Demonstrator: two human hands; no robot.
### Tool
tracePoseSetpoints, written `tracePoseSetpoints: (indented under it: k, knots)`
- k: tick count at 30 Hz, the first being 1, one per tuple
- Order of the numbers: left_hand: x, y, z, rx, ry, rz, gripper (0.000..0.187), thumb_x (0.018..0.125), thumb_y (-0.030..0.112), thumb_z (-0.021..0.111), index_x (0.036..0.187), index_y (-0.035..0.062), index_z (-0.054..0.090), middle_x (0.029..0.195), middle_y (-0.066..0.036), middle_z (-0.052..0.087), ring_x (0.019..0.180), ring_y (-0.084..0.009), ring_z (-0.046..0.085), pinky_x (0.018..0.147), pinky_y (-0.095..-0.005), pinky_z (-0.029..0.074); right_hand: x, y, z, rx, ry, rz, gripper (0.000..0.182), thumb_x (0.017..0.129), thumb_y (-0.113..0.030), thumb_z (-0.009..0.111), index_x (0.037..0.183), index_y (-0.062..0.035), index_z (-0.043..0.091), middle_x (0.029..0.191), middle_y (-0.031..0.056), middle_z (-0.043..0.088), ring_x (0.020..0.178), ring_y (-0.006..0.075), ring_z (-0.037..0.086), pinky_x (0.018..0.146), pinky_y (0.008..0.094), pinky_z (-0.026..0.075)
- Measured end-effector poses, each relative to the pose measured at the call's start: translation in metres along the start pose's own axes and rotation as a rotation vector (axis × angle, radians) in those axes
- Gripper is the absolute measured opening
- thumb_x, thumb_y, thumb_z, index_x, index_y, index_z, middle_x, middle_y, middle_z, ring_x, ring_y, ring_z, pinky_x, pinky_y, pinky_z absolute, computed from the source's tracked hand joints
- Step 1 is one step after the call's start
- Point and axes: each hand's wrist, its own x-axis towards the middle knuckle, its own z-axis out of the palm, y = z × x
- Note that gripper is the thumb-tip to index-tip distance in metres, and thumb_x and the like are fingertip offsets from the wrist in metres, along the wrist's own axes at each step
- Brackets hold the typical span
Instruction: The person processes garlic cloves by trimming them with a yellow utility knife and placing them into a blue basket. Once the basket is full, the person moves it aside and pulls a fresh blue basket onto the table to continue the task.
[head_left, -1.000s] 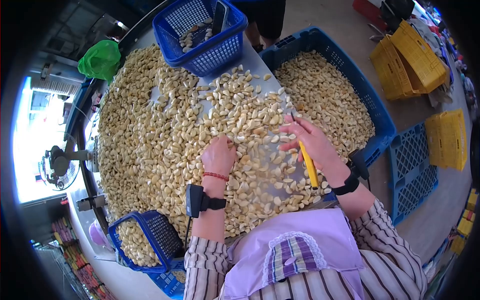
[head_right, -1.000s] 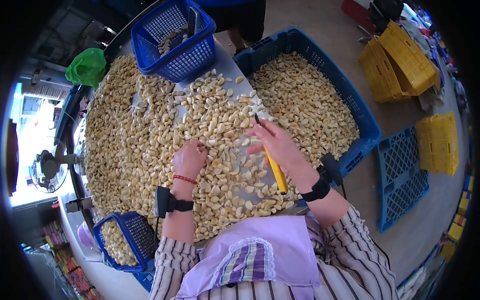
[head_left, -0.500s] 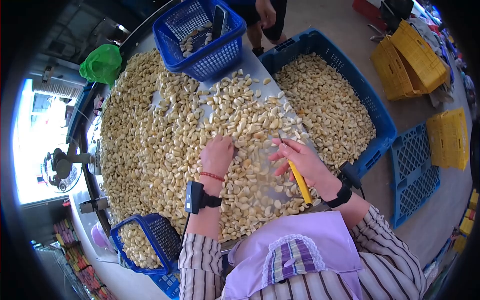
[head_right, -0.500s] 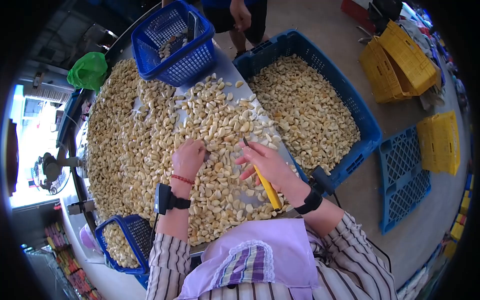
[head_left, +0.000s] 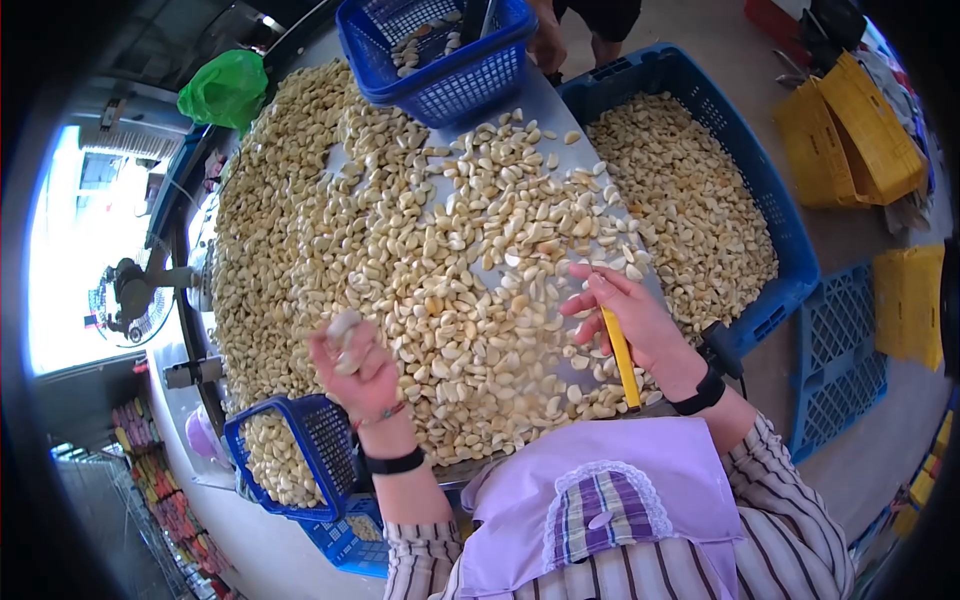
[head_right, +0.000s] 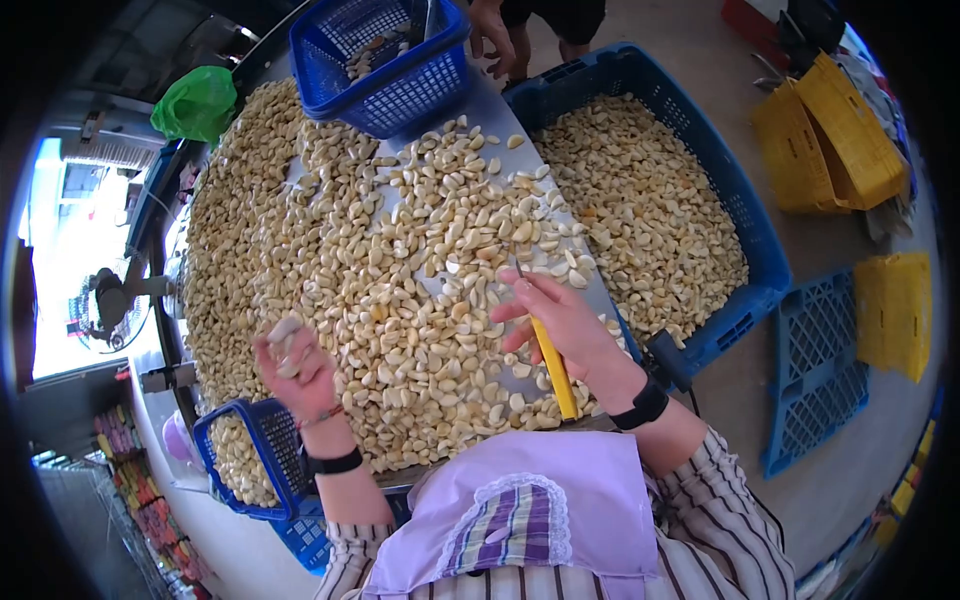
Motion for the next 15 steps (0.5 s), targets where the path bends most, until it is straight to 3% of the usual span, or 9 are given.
tracePoseSetpoints:
  k: [3, 5, 7, 8, 10, 11, 13, 14, 15]
  knots:
    - [-0.052, 0.065, 0.027, 0.177, 0.050, 0.132, 0.024, 0.095, 0.028, 0.045, 0.078, 0.0102, 0.046, 0.079, 0.002, 0.051, 0.058, -0.0100, 0.047, 0.037, -0.0201, 0.031, -0.001, 0.004, -0.005, 0.120, -0.025, -0.012, 0.044, 0.096, -0.038, 0.047, 0.130, -0.0100, 0.047, 0.095, 0.0106, 0.064, 0.061, 0.0146, 0.064, 0.041, 0.0215, 0.043]
    - [-0.101, 0.133, 0.029, 0.604, 0.112, 0.372, 0.024, 0.095, 0.031, 0.047, 0.093, 0.0079, 0.055, 0.078, -0.001, 0.052, 0.060, -0.0094, 0.047, 0.038, -0.0201, 0.033, -0.001, 0.005, -0.010, 0.273, -0.032, -0.045, 0.045, 0.097, -0.040, 0.045, 0.130, -0.0097, 0.047, 0.093, 0.0107, 0.064, 0.061, 0.0145, 0.064, 0.043, 0.0233, 0.045]
    - [-0.124, 0.136, 0.057, 1.234, 0.870, 1.071, 0.031, 0.093, 0.035, 0.051, 0.106, 0.0080, 0.058, 0.085, -0.003, 0.056, 0.061, -0.0096, 0.047, 0.042, -0.0199, 0.036, 0.001, 0.006, -0.015, 0.366, -0.024, -0.021, 0.046, 0.096, -0.042, 0.044, 0.130, -0.0098, 0.047, 0.092, 0.0103, 0.064, 0.061, 0.0142, 0.063, 0.044, 0.0239, 0.046]
    - [-0.146, 0.159, 0.051, 1.238, 0.875, 1.073, 0.031, 0.093, 0.035, 0.051, 0.106, 0.0080, 0.058, 0.085, -0.003, 0.056, 0.061, -0.0096, 0.047, 0.042, -0.0199, 0.036, 0.003, 0.006, -0.016, 0.454, -0.017, -0.001, 0.047, 0.096, -0.044, 0.044, 0.129, -0.0100, 0.047, 0.090, 0.0099, 0.064, 0.061, 0.0139, 0.062, 0.045, 0.0246, 0.046]
    - [-0.183, 0.218, 0.031, 1.996, 1.369, 0.608, 0.042, 0.090, 0.039, 0.057, 0.119, 0.0087, 0.057, 0.109, -0.009, 0.059, 0.082, -0.0191, 0.057, 0.064, -0.0294, 0.050, 0.006, 0.007, -0.017, 0.465, -0.001, 0.018, 0.047, 0.096, -0.045, 0.044, 0.126, -0.0096, 0.050, 0.088, 0.0087, 0.064, 0.061, 0.0132, 0.060, 0.047, 0.0255, 0.047]
    - [-0.183, 0.213, 0.031, 1.996, 1.367, 0.603, 0.042, 0.090, 0.039, 0.057, 0.119, 0.0087, 0.057, 0.109, -0.009, 0.059, 0.082, -0.0191, 0.057, 0.064, -0.0294, 0.050, 0.009, 0.009, -0.018, 0.486, -0.011, 0.032, 0.047, 0.095, -0.045, 0.045, 0.124, -0.0092, 0.052, 0.087, 0.0083, 0.064, 0.061, 0.0132, 0.060, 0.048, 0.0253, 0.047]
    - [-0.177, 0.188, 0.039, 3.147, 1.621, -0.048, 0.047, 0.087, 0.037, 0.061, 0.122, 0.0056, 0.056, 0.130, -0.016, 0.051, 0.112, -0.0313, 0.051, 0.091, -0.0433, 0.045, 0.011, 0.014, -0.020, 0.527, -0.037, 0.033, 0.047, 0.095, -0.046, 0.046, 0.120, -0.0077, 0.054, 0.083, 0.0074, 0.064, 0.061, 0.0128, 0.060, 0.048, 0.0248, 0.046]
    - [-0.169, 0.172, 0.044, 3.141, 1.610, -0.053, 0.047, 0.087, 0.037, 0.061, 0.122, 0.0056, 0.056, 0.130, -0.016, 0.051, 0.112, -0.0313, 0.051, 0.091, -0.0433, 0.045, 0.009, 0.014, -0.020, 0.522, -0.028, 0.030, 0.047, 0.095, -0.046, 0.046, 0.120, -0.0077, 0.054, 0.083, 0.0074, 0.064, 0.061, 0.0128, 0.060, 0.048, 0.0248, 0.046]
    - [-0.151, 0.146, 0.056, 3.122, 1.496, 0.297, 0.048, 0.085, 0.035, 0.063, 0.121, 0.0046, 0.057, 0.134, -0.018, 0.047, 0.120, -0.0345, 0.044, 0.097, -0.0459, 0.038, 0.007, 0.013, -0.019, 0.529, -0.007, 0.027, 0.047, 0.095, -0.047, 0.046, 0.120, -0.0085, 0.054, 0.083, 0.0073, 0.064, 0.061, 0.0132, 0.060, 0.049, 0.0252, 0.046]
